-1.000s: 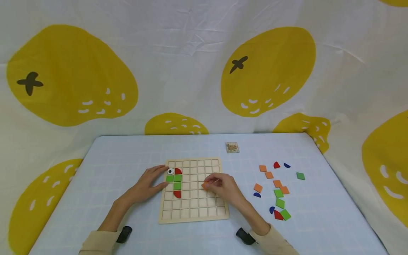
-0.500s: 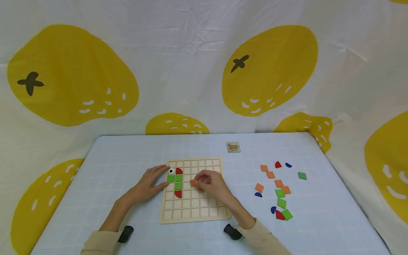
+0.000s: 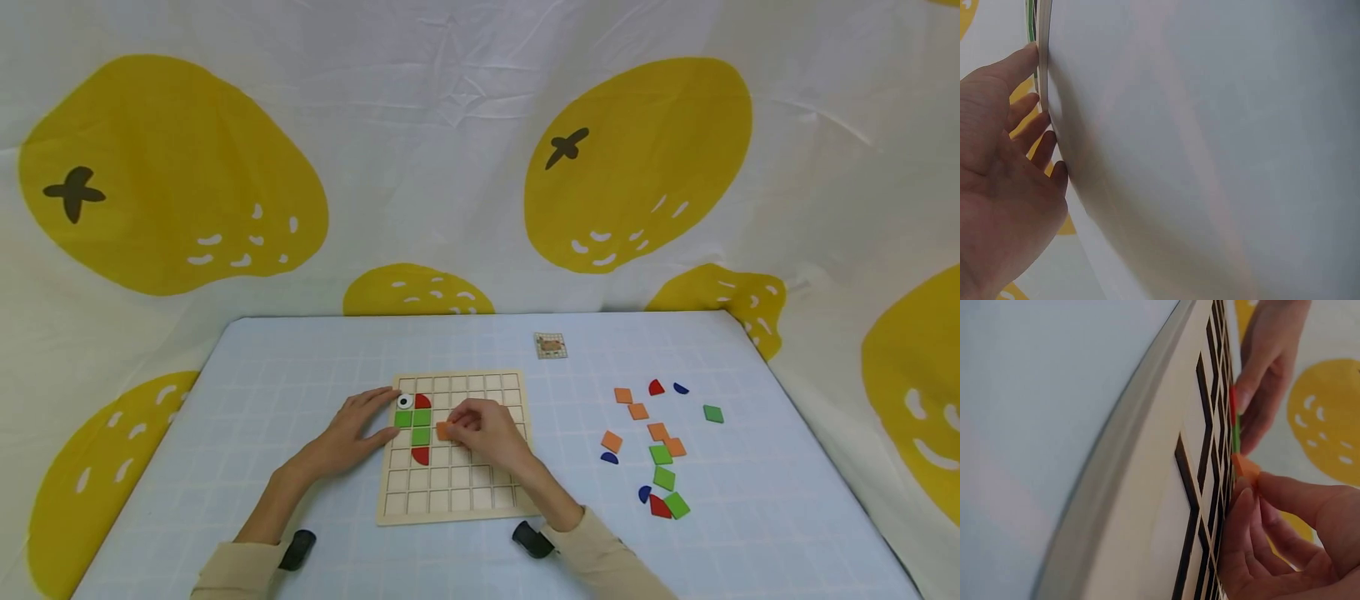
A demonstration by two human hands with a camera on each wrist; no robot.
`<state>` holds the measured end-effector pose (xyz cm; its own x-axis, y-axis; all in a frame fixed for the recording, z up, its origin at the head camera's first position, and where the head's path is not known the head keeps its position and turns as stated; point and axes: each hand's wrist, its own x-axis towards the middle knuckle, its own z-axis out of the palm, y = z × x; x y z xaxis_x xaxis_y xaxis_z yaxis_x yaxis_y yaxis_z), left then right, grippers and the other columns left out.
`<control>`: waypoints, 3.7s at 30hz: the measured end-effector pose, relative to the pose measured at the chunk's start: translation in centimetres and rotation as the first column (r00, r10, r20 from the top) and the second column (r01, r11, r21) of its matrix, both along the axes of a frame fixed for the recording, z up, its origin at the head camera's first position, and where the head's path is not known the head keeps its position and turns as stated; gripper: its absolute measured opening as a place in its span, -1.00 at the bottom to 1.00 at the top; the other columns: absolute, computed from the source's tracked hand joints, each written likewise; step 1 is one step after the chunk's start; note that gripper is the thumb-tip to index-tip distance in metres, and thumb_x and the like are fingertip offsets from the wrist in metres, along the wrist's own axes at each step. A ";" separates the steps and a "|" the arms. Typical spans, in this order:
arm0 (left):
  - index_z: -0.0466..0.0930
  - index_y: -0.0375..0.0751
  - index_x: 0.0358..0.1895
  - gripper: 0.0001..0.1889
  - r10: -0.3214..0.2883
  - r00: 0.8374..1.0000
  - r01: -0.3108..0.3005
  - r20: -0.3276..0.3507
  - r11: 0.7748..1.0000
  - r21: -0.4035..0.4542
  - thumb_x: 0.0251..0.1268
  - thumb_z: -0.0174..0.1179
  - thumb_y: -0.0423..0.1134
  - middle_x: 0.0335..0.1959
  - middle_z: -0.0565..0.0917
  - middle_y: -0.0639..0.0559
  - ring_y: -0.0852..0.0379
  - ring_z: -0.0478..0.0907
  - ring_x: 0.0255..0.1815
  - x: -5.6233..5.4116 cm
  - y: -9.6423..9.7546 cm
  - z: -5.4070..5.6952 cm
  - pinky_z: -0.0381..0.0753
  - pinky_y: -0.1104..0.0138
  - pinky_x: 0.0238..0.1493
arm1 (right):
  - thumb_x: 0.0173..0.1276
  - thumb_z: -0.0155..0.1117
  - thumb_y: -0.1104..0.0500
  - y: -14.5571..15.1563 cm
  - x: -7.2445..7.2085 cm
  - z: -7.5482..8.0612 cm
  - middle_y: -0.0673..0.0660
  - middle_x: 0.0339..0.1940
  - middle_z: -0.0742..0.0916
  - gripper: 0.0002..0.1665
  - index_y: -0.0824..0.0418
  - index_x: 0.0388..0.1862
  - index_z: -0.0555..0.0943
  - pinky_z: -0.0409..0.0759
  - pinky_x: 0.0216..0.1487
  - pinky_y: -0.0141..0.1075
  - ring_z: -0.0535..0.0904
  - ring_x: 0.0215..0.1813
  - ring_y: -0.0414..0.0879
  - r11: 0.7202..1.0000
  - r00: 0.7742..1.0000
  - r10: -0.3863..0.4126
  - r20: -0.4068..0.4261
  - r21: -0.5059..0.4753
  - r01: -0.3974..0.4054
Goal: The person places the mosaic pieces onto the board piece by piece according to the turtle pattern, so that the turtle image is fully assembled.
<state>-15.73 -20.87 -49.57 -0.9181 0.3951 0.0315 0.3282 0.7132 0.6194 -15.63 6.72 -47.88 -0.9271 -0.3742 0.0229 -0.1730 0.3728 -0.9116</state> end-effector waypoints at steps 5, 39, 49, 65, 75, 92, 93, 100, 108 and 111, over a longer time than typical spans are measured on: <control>0.30 -0.17 0.56 -0.33 -0.001 1.000 0.001 0.006 1.000 -0.001 0.48 0.28 -0.09 0.55 0.29 -0.23 -0.31 0.14 0.53 -0.1 0.0 -0.1 0.20 -0.29 0.44 | 0.38 0.43 0.30 -0.2 -0.1 0.0 0.11 -0.37 0.74 -0.89 0.34 -0.20 0.70 0.58 -0.33 -0.43 0.62 -0.37 -0.18 1.000 1.000 -0.010 -0.012 0.023 0.010; 0.31 -0.19 0.55 -0.34 -0.004 1.000 0.004 -0.020 1.000 -0.002 0.50 0.25 -0.07 0.54 0.30 -0.25 -0.34 0.15 0.52 0.3 0.0 0.2 0.21 -0.34 0.41 | 0.46 0.34 0.30 2.9 1.2 0.3 0.05 -0.24 0.76 -0.91 0.28 -0.12 0.71 0.66 -0.13 -0.33 0.68 -0.19 -0.10 0.996 0.990 0.026 -0.137 0.084 -0.014; 0.31 -0.19 0.55 -0.34 -0.001 1.000 0.001 -0.016 1.000 -0.012 0.49 0.27 -0.08 0.54 0.30 -0.25 -0.34 0.15 0.53 0.1 0.2 0.4 0.22 -0.32 0.42 | 0.43 0.38 0.30 6.0 1.6 0.3 0.03 -0.25 0.74 -0.91 0.26 -0.13 0.71 0.66 -0.11 -0.31 0.65 -0.19 -0.11 0.993 0.984 -0.074 -0.159 0.083 0.088; 0.32 -0.21 0.54 -0.35 -0.004 1.000 0.004 -0.021 1.000 -0.016 0.50 0.26 -0.06 0.53 0.31 -0.28 -0.35 0.17 0.51 0.0 0.1 0.3 0.24 -0.32 0.40 | 0.38 0.45 0.26 11.3 2.8 0.1 -0.03 -0.18 0.76 -0.85 0.17 -0.10 0.73 0.65 0.11 -0.04 0.66 -0.07 -0.09 0.928 0.938 -0.274 -0.212 0.197 0.315; 0.31 -0.21 0.54 -0.34 -0.008 0.999 0.007 -0.035 1.000 -0.022 0.51 0.24 -0.04 0.53 0.31 -0.28 -0.36 0.18 0.50 0.0 0.0 0.2 0.24 -0.33 0.39 | 0.36 0.47 0.25 14.5 3.6 0.0 0.08 -0.01 0.76 -0.72 0.19 0.04 0.72 0.63 0.19 -0.03 0.63 0.08 0.00 0.880 0.919 -0.349 -0.184 0.273 0.389; 0.32 -0.20 0.54 -0.35 -0.009 1.000 0.009 -0.027 1.000 -0.012 0.51 0.24 -0.05 0.53 0.31 -0.28 -0.34 0.18 0.50 0.1 0.0 0.5 0.24 -0.32 0.39 | 0.41 0.35 0.35 18.1 4.7 0.1 0.18 0.05 0.74 -0.67 0.29 0.14 0.69 0.65 0.15 0.00 0.62 0.06 0.08 0.859 0.930 -0.334 -0.153 0.357 0.367; 0.32 -0.20 0.54 -0.35 -0.008 1.000 0.008 -0.025 1.000 -0.011 0.51 0.24 -0.05 0.53 0.31 -0.28 -0.34 0.18 0.50 0.1 0.0 0.5 0.24 -0.32 0.39 | 0.41 0.36 0.35 18.2 4.7 0.1 0.19 0.05 0.74 -0.67 0.30 0.14 0.68 0.66 0.14 -0.01 0.63 0.07 0.08 0.859 0.931 -0.335 -0.149 0.358 0.366; 0.31 -0.21 0.54 -0.34 -0.007 1.000 0.007 -0.019 1.000 -0.007 0.50 0.25 -0.05 0.53 0.31 -0.28 -0.35 0.16 0.51 0.1 0.0 0.4 0.23 -0.33 0.40 | 0.35 0.40 0.39 18.3 4.4 0.3 0.18 -0.06 0.75 -0.69 0.36 0.07 0.69 0.72 -0.02 -0.15 0.65 -0.05 0.03 0.852 0.929 -0.339 -0.149 0.369 0.370; 0.31 -0.19 0.55 -0.33 -0.008 1.000 0.008 -0.003 1.000 -0.021 0.49 0.27 -0.07 0.54 0.30 -0.26 -0.32 0.15 0.52 0.1 -0.1 0.3 0.21 -0.32 0.42 | 0.32 0.44 0.39 17.8 4.2 0.5 0.20 -0.04 0.76 -0.66 0.36 0.08 0.70 0.72 -0.01 -0.13 0.67 -0.03 0.06 0.848 0.926 -0.345 -0.155 0.371 0.378; 0.32 -0.19 0.54 -0.34 -0.012 1.000 0.012 -0.004 1.000 -0.026 0.48 0.28 -0.08 0.53 0.31 -0.27 -0.32 0.17 0.51 0.0 0.0 0.4 0.23 -0.31 0.42 | 0.34 0.44 0.36 17.7 4.2 0.6 0.21 -0.05 0.76 -0.65 0.38 0.10 0.69 0.73 -0.03 -0.13 0.67 -0.06 0.05 0.836 0.921 -0.362 -0.143 0.388 0.388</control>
<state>-15.77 -20.90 -49.17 -0.9132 0.4067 0.0248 0.3391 0.7249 0.5996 -11.44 24.39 -47.32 -0.9999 0.0133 0.0077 0.0049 0.7508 -0.6605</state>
